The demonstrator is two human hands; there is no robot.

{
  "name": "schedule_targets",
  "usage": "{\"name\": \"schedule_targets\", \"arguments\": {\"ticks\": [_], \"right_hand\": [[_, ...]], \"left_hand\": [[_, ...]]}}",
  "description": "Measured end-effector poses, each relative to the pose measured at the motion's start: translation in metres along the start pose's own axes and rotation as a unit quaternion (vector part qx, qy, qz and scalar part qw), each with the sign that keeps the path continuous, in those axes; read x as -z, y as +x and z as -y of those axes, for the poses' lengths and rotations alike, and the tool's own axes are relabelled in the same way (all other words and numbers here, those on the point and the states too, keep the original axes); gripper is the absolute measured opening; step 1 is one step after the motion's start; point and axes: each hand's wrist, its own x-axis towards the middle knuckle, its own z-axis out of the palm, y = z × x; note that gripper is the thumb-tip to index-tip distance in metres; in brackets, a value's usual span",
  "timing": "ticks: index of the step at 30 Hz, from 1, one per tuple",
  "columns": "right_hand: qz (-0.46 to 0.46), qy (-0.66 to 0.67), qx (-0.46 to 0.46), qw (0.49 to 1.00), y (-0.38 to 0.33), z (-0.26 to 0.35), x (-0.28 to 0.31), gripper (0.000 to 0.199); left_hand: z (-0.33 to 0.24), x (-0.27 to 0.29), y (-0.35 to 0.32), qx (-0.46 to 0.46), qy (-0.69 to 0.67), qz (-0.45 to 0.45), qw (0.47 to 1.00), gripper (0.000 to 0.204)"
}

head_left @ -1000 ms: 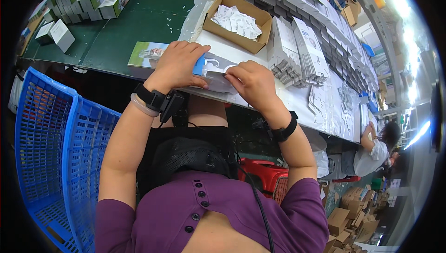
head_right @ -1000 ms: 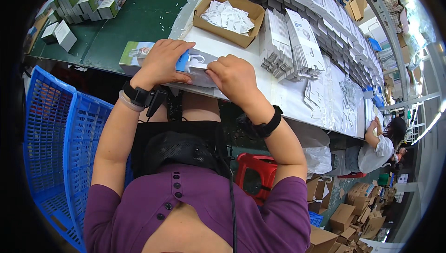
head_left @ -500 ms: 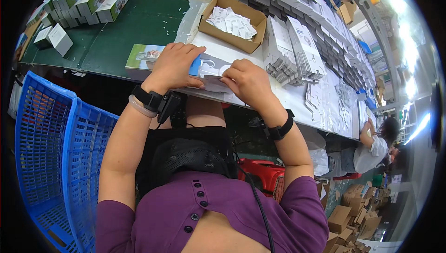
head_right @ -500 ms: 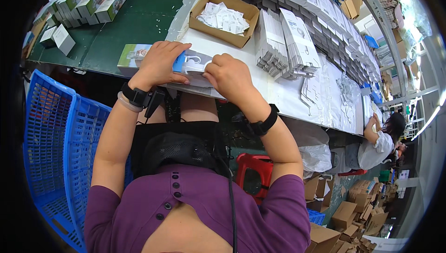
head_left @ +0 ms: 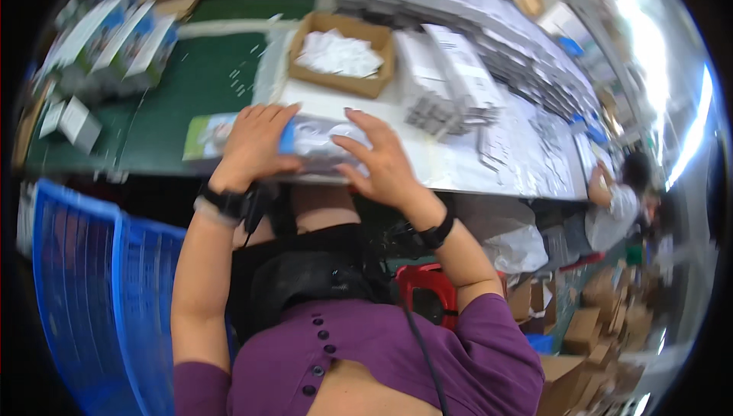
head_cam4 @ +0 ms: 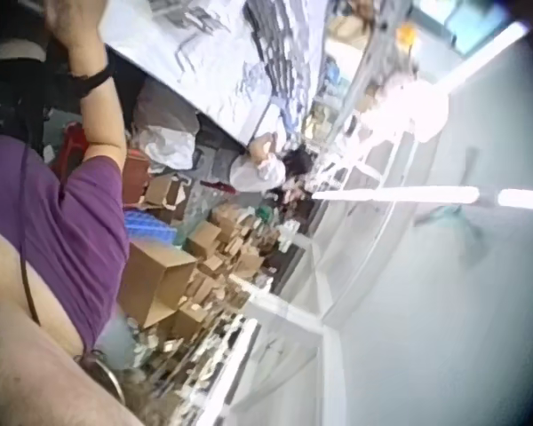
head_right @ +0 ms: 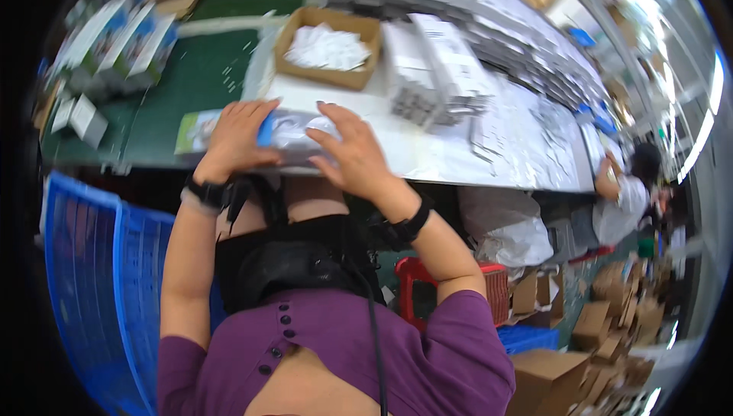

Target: Packing manufactured items into small cardboard boxes at a factory workbench.

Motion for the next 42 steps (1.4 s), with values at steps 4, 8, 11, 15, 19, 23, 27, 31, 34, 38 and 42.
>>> {"name": "schedule_targets", "arguments": {"ticks": [4,8,11,15,19,23,27,31,34,38,42], "right_hand": [[-0.022,0.133,-0.240,0.961,-0.060,-0.029,-0.062,0.078],[-0.020,0.313,-0.255,0.915,-0.050,-0.003,-0.093,0.094],[-0.030,0.381,-0.244,0.891,-0.020,0.025,-0.061,0.094],[0.028,0.213,-0.127,0.968,0.004,0.019,-0.018,0.091],[-0.291,-0.007,-0.090,0.952,0.030,0.032,0.008,0.082],[-0.243,0.320,-0.176,0.899,0.056,0.017,-0.044,0.067],[-0.202,0.521,-0.165,0.813,0.072,0.018,-0.067,0.057],[-0.226,0.613,-0.158,0.740,0.078,-0.009,-0.084,0.059],[-0.175,0.692,-0.124,0.689,0.084,0.000,-0.084,0.055],[-0.160,0.769,-0.103,0.610,0.091,0.008,-0.084,0.048],[-0.180,0.774,-0.126,0.594,0.092,0.012,-0.082,0.039]], "left_hand": [[0.005,-0.023,0.008,-0.006,-0.032,0.036,0.999,0.094],[0.018,-0.015,-0.006,0.005,-0.037,0.061,0.997,0.097],[-0.001,-0.009,0.007,-0.005,-0.060,0.038,0.997,0.093],[-0.033,0.004,0.026,0.044,-0.175,-0.055,0.982,0.086],[-0.037,0.011,0.041,0.156,-0.316,-0.177,0.919,0.077],[-0.028,-0.010,0.042,0.204,-0.284,-0.287,0.892,0.072],[-0.023,-0.027,0.027,0.174,-0.285,-0.311,0.890,0.065],[-0.028,-0.021,0.020,0.129,-0.460,-0.270,0.836,0.059],[-0.028,0.008,0.022,0.159,-0.649,-0.246,0.702,0.057],[-0.049,0.019,0.032,0.213,-0.683,-0.217,0.663,0.058],[-0.049,0.013,0.035,0.217,-0.626,-0.237,0.710,0.053]]}}
